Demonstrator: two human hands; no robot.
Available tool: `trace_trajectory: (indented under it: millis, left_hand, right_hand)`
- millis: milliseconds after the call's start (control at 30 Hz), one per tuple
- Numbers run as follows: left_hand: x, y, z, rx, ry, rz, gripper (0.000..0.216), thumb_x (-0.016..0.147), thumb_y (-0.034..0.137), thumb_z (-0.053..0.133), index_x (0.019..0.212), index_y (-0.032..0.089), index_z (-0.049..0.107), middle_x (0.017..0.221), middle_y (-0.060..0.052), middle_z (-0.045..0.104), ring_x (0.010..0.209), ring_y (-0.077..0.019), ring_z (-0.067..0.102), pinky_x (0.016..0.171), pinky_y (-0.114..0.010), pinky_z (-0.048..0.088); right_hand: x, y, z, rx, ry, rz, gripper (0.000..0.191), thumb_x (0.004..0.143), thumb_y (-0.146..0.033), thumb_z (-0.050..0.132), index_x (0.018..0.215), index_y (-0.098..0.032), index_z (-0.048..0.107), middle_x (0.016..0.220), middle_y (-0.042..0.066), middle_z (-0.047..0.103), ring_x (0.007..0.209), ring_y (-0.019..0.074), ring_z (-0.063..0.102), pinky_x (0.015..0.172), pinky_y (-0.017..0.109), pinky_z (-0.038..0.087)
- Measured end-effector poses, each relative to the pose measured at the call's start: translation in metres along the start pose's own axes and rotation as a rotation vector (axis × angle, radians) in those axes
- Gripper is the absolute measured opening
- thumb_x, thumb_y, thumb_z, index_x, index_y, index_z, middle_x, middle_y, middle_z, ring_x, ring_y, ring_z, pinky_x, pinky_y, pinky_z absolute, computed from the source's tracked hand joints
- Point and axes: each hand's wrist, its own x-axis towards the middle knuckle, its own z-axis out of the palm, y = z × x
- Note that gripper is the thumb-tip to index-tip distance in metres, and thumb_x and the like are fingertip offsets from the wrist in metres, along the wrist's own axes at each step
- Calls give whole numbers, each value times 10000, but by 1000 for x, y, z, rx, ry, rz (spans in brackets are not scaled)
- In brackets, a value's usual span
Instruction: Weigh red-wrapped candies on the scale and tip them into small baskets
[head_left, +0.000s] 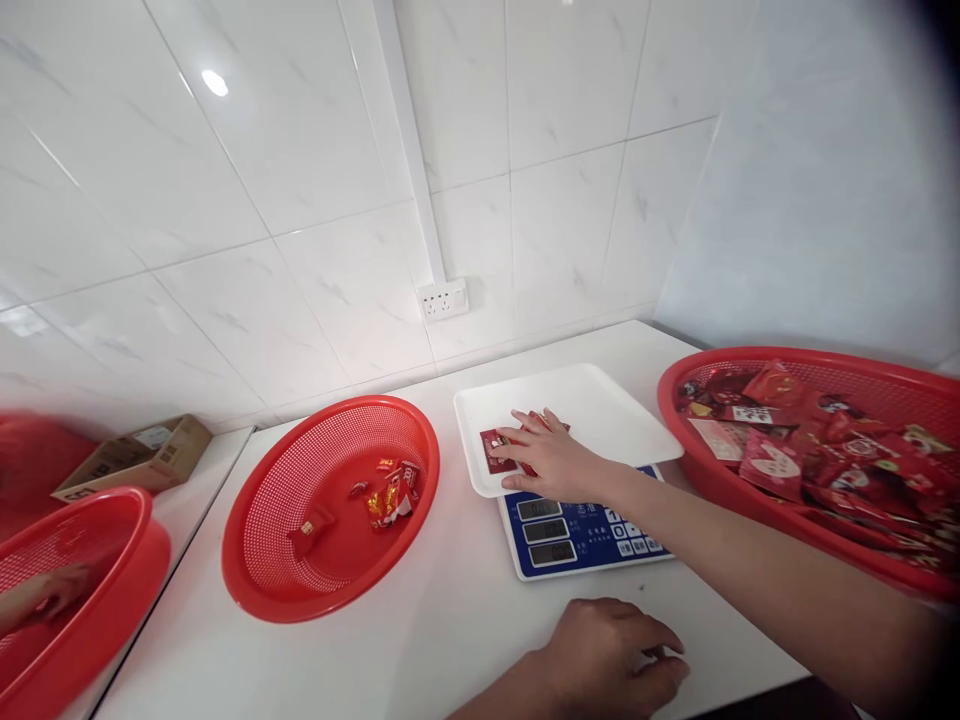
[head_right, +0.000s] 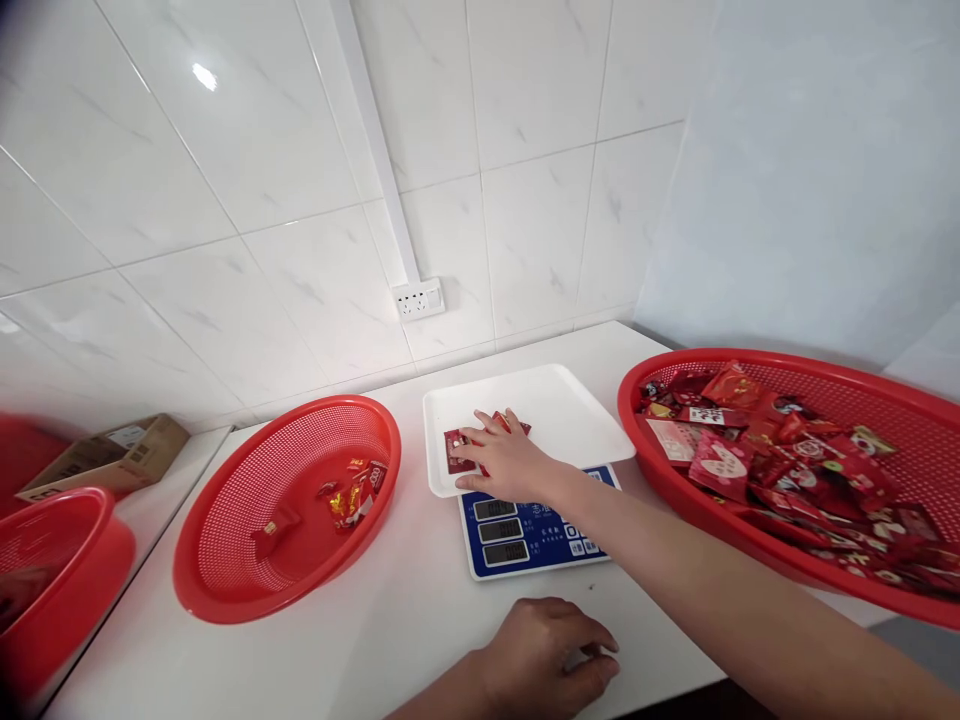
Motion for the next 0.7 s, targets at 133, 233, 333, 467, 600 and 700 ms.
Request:
trace_trajectory:
  millis: [133, 233, 333, 467, 600, 700]
  left_hand:
    - [1, -1, -1, 10, -12, -11, 257, 830, 296, 538, 1036, 193, 651, 910, -28, 717, 830, -153, 665, 806, -217, 491]
    - [1, -1, -1, 15, -2, -20, 236, 821, 289, 544, 1011, 204, 657, 898, -23, 717, 816, -155, 664, 795, -225, 496]
    - [1, 0, 0, -2, 25, -24, 213, 814, 281, 546, 980, 215, 663, 876, -21, 716, 796, -156, 660, 769, -229, 503]
    - [0, 2, 2, -62, 97, 3, 184, 806, 239, 534, 941, 222, 658, 829, -15, 704, 752, -150, 651, 722, -232, 506]
    - [3, -1, 8, -108, 131, 32, 174, 783, 194, 518, 890, 213, 654, 778, -18, 691, 707, -147, 646, 659, -225, 501]
    - [5, -7, 13, -118, 114, 75, 188, 777, 194, 510, 901, 213, 650, 774, -18, 689, 696, -140, 646, 636, -211, 497]
  right_hand:
    - [-12, 5, -8, 50, 66, 39, 523, 848, -608, 398, 1198, -272, 595, 1385, 60, 471, 1375, 322, 198, 1076, 615, 63]
    - [-34, 20, -24, 116, 174, 66, 463, 855, -568, 414, 1184, -289, 585, 1383, 40, 472, 1370, 290, 231, 1087, 591, 125]
    - [-72, 55, -47, 139, 339, 191, 432, 853, -515, 432, 1188, -281, 572, 1359, 33, 496, 1346, 280, 293, 1086, 530, 232]
    - [-148, 125, -75, 33, 413, 556, 431, 854, -424, 439, 1218, -220, 549, 1311, 75, 530, 1232, 305, 448, 1013, 456, 370]
    - [-230, 178, -85, -39, 264, 918, 320, 786, -315, 558, 1070, -191, 640, 1136, 128, 634, 1079, 368, 552, 898, 481, 425]
    - [-266, 198, -75, 4, 134, 1015, 71, 730, -249, 643, 726, -194, 687, 750, 96, 684, 804, 313, 643, 749, 441, 481]
